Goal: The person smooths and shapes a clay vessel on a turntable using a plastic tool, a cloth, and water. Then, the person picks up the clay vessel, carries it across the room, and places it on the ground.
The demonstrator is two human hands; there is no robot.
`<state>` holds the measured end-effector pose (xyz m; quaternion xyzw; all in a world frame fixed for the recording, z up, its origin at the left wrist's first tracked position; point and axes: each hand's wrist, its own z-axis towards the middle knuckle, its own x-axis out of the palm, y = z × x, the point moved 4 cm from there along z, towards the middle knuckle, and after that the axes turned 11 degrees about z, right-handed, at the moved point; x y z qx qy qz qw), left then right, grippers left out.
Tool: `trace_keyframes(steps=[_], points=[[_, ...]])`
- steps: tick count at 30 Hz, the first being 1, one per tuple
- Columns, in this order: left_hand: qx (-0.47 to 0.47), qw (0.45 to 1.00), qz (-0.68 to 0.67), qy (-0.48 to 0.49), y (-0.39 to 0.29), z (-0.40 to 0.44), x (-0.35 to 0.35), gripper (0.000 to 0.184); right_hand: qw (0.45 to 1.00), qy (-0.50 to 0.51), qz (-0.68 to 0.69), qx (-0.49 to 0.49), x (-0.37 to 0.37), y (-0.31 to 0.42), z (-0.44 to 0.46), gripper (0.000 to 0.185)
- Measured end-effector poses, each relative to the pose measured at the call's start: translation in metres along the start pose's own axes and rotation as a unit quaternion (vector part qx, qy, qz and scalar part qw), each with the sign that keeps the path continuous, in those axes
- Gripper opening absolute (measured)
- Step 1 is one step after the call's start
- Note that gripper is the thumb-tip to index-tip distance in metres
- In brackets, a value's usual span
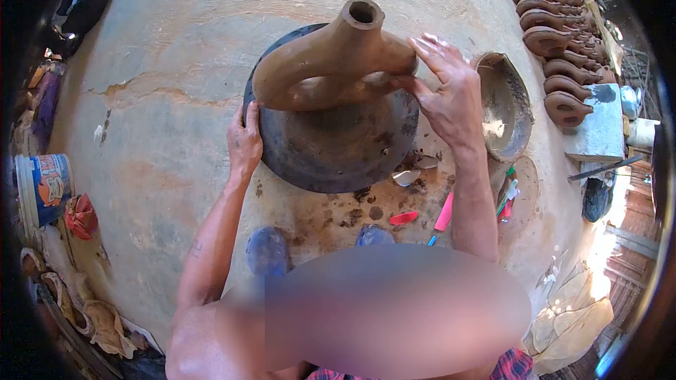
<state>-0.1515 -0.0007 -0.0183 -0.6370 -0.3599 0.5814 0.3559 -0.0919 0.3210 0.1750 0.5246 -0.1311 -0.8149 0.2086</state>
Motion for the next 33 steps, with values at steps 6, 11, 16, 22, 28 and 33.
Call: trace_keyframes(steps=[6, 11, 16, 22, 28, 33], points=[[0.006, 1.0, -0.005, -0.016, 0.01, 0.002, 0.004, 0.048, 0.997, -0.065, 0.035, 0.014, 0.002, 0.003, -0.007, 0.062], [-0.004, 1.0, 0.02, -0.012, 0.016, 0.004, 0.003, 0.049, 0.973, -0.131, 0.144, 0.12, 0.056, -0.038, -0.048, 0.061], [0.002, 1.0, 0.019, -0.017, 0.011, -0.003, 0.003, 0.049, 0.963, -0.198, 0.105, 0.148, 0.084, -0.024, -0.082, 0.051], [-0.023, 0.998, 0.014, -0.049, -0.001, -0.031, 0.008, 0.05, 0.877, -0.194, 0.344, 0.274, 0.092, 0.037, -0.086, 0.042], [-0.021, 0.996, 0.045, -0.068, -0.002, -0.052, 0.014, 0.054, 0.829, -0.031, 0.479, 0.287, 0.115, 0.072, -0.068, 0.077], [-0.052, 0.995, 0.046, -0.072, 0.001, -0.053, 0.014, 0.052, 0.973, -0.001, 0.065, 0.22, 0.124, 0.03, -0.089, 0.07]])
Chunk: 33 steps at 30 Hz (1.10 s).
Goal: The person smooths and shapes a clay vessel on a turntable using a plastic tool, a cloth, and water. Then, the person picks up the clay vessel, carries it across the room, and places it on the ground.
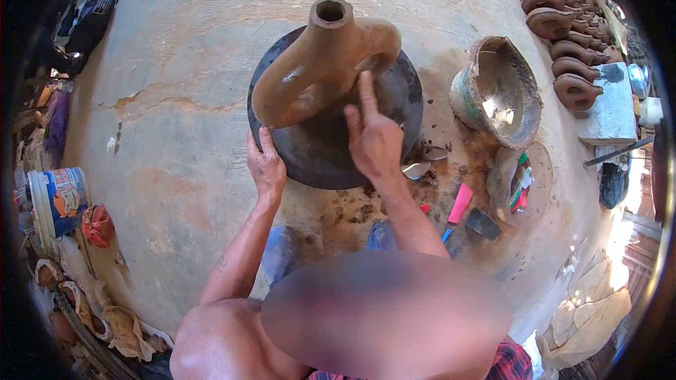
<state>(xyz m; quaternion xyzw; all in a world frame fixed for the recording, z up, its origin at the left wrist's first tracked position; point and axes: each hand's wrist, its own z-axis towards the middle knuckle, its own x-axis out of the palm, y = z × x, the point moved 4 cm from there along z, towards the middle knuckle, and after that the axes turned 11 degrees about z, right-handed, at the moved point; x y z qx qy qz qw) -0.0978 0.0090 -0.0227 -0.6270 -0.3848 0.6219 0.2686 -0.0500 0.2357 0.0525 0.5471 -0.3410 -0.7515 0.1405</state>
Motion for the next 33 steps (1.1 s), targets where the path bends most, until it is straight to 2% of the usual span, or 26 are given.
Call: trace_keyframes(steps=[1, 2, 3, 4, 5, 6, 8, 12, 14, 18, 20, 21, 22, 24, 25, 27, 28, 30, 32, 33], points=[[-0.002, 1.0, -0.012, 0.006, 0.0, 0.001, 0.0, 0.053, 0.998, -0.049, 0.014, 0.036, -0.011, 0.0, 0.004, 0.051], [-0.004, 1.0, -0.013, 0.005, -0.001, 0.002, -0.001, 0.053, 0.998, -0.048, 0.013, 0.035, -0.013, -0.009, 0.01, 0.051], [-0.003, 1.0, -0.011, 0.006, -0.002, 0.004, -0.001, 0.052, 0.983, -0.151, 0.084, -0.065, -0.028, -0.008, 0.017, 0.039], [-0.003, 1.0, -0.007, 0.007, -0.002, 0.005, -0.002, 0.052, 0.942, -0.25, 0.155, -0.162, -0.039, -0.006, 0.016, 0.029], [-0.006, 1.0, -0.006, 0.004, -0.002, 0.007, -0.002, 0.052, 0.94, -0.266, 0.195, -0.083, -0.04, -0.014, 0.018, 0.023], [-0.003, 1.0, -0.006, 0.007, -0.001, 0.008, -0.002, 0.051, 0.941, -0.263, 0.197, -0.083, -0.041, -0.011, 0.021, 0.023], [-0.001, 1.0, -0.006, 0.004, -0.001, 0.01, -0.003, 0.05, 0.958, -0.09, 0.272, 0.016, -0.029, -0.013, 0.034, 0.02], [-0.002, 1.0, -0.005, 0.014, 0.002, 0.01, -0.004, 0.05, 0.981, -0.034, 0.189, 0.035, -0.023, 0.012, 0.039, 0.033], [-0.015, 1.0, -0.014, 0.022, 0.004, 0.008, -0.002, 0.052, 0.994, -0.054, 0.099, -0.017, -0.019, 0.017, 0.039, 0.042], [-0.002, 1.0, 0.0, -0.024, 0.011, 0.005, 0.001, 0.06, 0.992, -0.036, 0.116, -0.014, -0.019, 0.029, 0.041, 0.041], [-0.007, 1.0, -0.012, -0.026, 0.012, 0.001, 0.003, 0.059, 0.976, -0.124, 0.171, -0.061, -0.033, 0.037, 0.041, 0.04], [0.004, 0.999, -0.038, -0.023, 0.009, -0.001, 0.003, 0.06, 0.972, -0.16, 0.13, -0.114, -0.038, 0.043, 0.04, 0.033], [-0.001, 0.999, -0.038, -0.032, 0.007, -0.003, 0.001, 0.06, 0.972, -0.153, 0.135, -0.12, -0.041, 0.047, 0.038, 0.033], [0.002, 0.999, -0.008, -0.046, 0.001, -0.008, -0.001, 0.06, 0.936, -0.247, 0.175, -0.181, -0.052, 0.058, 0.027, 0.024], [-0.014, 0.999, -0.032, -0.023, -0.006, -0.012, -0.004, 0.064, 0.935, -0.239, 0.181, -0.188, -0.047, 0.06, 0.026, 0.024], [-0.036, 0.998, -0.042, -0.024, 0.007, -0.018, 0.002, 0.067, 0.895, -0.327, 0.251, -0.17, -0.045, 0.056, 0.016, 0.021], [-0.049, 0.997, -0.052, -0.015, 0.01, -0.02, 0.006, 0.069, 0.895, -0.324, 0.253, -0.173, -0.05, 0.061, 0.01, 0.021], [-0.039, 0.998, -0.053, -0.025, 0.011, -0.029, 0.008, 0.076, 0.962, -0.174, 0.18, -0.109, -0.05, 0.075, 0.004, 0.022], [-0.076, 0.997, -0.009, -0.03, 0.011, -0.04, 0.01, 0.071, 0.96, -0.149, 0.207, -0.117, -0.044, 0.087, 0.004, 0.028], [-0.07, 0.997, -0.013, -0.026, 0.004, -0.044, 0.007, 0.071, 0.965, -0.09, 0.238, -0.065, -0.04, 0.094, 0.006, 0.032]])
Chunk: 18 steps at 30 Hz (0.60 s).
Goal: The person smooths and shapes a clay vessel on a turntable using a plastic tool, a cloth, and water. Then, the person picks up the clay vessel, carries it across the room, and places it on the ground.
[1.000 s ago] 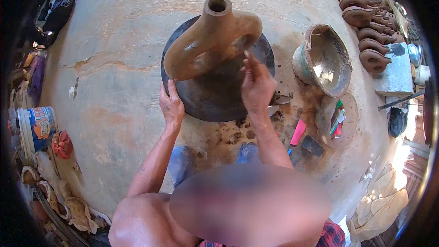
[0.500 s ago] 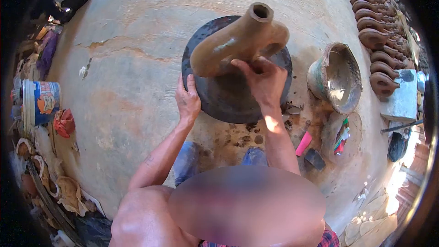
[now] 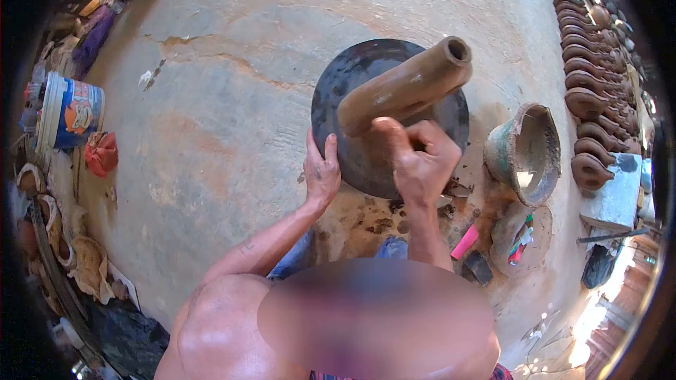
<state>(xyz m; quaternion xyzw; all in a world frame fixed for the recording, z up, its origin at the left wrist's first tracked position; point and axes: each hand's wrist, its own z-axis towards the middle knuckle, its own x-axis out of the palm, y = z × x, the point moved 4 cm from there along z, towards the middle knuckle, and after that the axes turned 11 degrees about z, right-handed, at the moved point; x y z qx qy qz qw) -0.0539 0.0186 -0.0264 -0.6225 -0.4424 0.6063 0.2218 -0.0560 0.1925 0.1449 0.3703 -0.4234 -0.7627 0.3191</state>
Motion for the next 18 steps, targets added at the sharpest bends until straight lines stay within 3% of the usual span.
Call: trace_keyframes(steps=[1, 2, 4, 7, 11, 14, 17, 18], points=[[-0.001, 0.999, -0.039, 0.02, -0.008, -0.004, -0.005, 0.068, 0.997, 0.042, 0.028, 0.066, 0.005, 0.001, 0.002, 0.037], [-0.002, 0.996, -0.079, 0.039, -0.014, -0.008, -0.007, 0.064, 0.997, 0.034, 0.024, 0.061, 0.004, 0.004, 0.007, 0.037], [0.019, 0.996, -0.077, 0.035, -0.014, -0.012, -0.006, 0.062, 0.982, 0.04, 0.055, 0.174, 0.002, -0.002, 0.014, 0.044], [0.032, 0.996, -0.081, 0.037, -0.009, -0.014, -0.006, 0.063, 0.979, 0.011, 0.085, 0.187, -0.006, -0.001, 0.027, 0.045], [0.036, 0.995, -0.082, 0.047, 0.003, -0.007, -0.001, 0.067, 0.986, -0.015, 0.078, 0.145, -0.016, -0.006, 0.036, 0.042], [0.022, 0.993, -0.091, 0.07, 0.005, -0.006, -0.004, 0.068, 0.975, -0.179, 0.095, 0.093, -0.043, -0.015, 0.038, 0.03], [-0.039, 0.99, -0.042, 0.128, 0.002, -0.007, -0.023, 0.06, 0.964, -0.207, 0.154, 0.07, -0.065, -0.018, 0.025, 0.02], [0.033, 0.998, 0.005, 0.047, -0.005, -0.009, -0.039, 0.054, 0.969, -0.181, 0.157, 0.064, -0.067, -0.025, 0.009, 0.014]])
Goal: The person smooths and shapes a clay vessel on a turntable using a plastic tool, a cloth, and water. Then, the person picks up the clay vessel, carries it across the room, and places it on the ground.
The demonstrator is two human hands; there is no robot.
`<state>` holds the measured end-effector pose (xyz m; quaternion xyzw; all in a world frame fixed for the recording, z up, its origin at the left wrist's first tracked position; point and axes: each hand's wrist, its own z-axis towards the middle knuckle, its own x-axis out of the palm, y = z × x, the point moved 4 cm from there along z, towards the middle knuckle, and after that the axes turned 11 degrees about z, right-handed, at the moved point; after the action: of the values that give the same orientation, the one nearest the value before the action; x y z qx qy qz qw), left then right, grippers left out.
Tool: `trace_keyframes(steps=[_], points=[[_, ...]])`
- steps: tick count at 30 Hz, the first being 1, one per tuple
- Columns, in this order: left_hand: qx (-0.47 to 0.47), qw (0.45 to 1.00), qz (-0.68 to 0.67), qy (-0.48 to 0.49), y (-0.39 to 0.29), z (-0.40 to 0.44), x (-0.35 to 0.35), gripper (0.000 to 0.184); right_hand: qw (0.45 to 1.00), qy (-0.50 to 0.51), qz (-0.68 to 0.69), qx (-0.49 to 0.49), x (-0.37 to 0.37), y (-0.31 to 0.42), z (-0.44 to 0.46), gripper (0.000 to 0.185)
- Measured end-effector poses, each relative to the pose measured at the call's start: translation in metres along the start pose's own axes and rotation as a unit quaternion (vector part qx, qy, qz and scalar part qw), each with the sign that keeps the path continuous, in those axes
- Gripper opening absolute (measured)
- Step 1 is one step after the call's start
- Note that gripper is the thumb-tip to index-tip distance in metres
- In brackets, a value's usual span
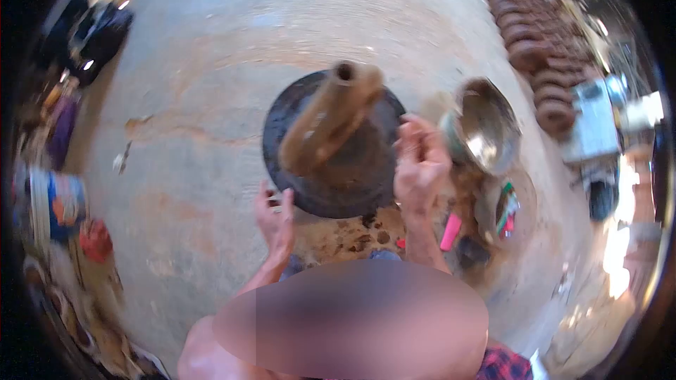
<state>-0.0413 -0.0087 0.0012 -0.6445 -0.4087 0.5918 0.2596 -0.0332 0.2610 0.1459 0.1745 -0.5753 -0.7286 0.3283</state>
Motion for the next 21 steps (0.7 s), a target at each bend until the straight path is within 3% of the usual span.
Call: trace_keyframes(steps=[1, 3, 4, 5, 7, 8, 10, 11, 13, 16, 17, 18, 20, 21], points=[[0.073, 0.993, 0.045, -0.076, -0.007, -0.007, -0.017, 0.049, 0.998, 0.057, -0.012, 0.029, -0.01, -0.009, -0.018, 0.011], [0.174, 0.974, -0.099, -0.108, -0.016, -0.008, -0.039, 0.039, 0.982, 0.158, -0.045, 0.09, -0.023, -0.011, -0.056, 0.007], [0.213, 0.964, -0.154, -0.037, -0.022, -0.007, -0.05, 0.034, 0.978, 0.2, -0.065, -0.004, -0.028, -0.017, -0.071, 0.008], [0.244, 0.947, -0.204, 0.034, -0.032, -0.004, -0.063, 0.03, 0.973, 0.214, -0.069, 0.047, -0.03, -0.014, -0.08, 0.007], [0.369, 0.908, -0.163, 0.114, -0.064, 0.003, -0.077, 0.021, 0.973, 0.204, -0.079, 0.068, -0.039, -0.02, -0.093, 0.011], [0.376, 0.901, -0.167, 0.136, -0.063, 0.01, -0.073, 0.021, 0.968, 0.225, -0.091, 0.059, -0.043, -0.02, -0.095, 0.013], [0.182, 0.979, -0.092, 0.006, -0.04, 0.031, -0.079, 0.023, 0.961, 0.241, -0.129, 0.05, -0.054, -0.02, -0.097, 0.016], [0.184, 0.979, -0.083, 0.023, -0.033, 0.035, -0.077, 0.023, 0.964, 0.225, -0.13, 0.061, -0.064, -0.018, -0.101, 0.016], [0.049, 0.988, -0.137, -0.048, 0.001, 0.048, -0.07, 0.016, 0.968, 0.184, -0.138, 0.104, -0.089, -0.012, -0.099, 0.018], [0.007, 0.994, -0.107, 0.002, 0.026, 0.034, -0.057, 0.021, 0.945, 0.117, -0.285, 0.113, -0.152, -0.029, -0.118, 0.021], [-0.021, 0.997, -0.076, 0.007, 0.029, 0.028, -0.053, 0.026, 0.938, 0.063, -0.294, 0.172, -0.175, -0.029, -0.124, 0.019], [-0.077, 0.992, -0.072, 0.064, 0.036, 0.03, -0.048, 0.044, 0.926, 0.021, -0.344, 0.153, -0.201, -0.035, -0.13, 0.018], [-0.103, 0.985, -0.086, 0.104, 0.035, 0.036, -0.038, 0.05, 0.89, -0.037, -0.431, 0.144, -0.254, -0.041, -0.14, 0.017], [-0.128, 0.976, -0.108, 0.135, 0.032, 0.04, -0.03, 0.056, 0.868, -0.051, -0.465, 0.167, -0.272, -0.04, -0.138, 0.025]])
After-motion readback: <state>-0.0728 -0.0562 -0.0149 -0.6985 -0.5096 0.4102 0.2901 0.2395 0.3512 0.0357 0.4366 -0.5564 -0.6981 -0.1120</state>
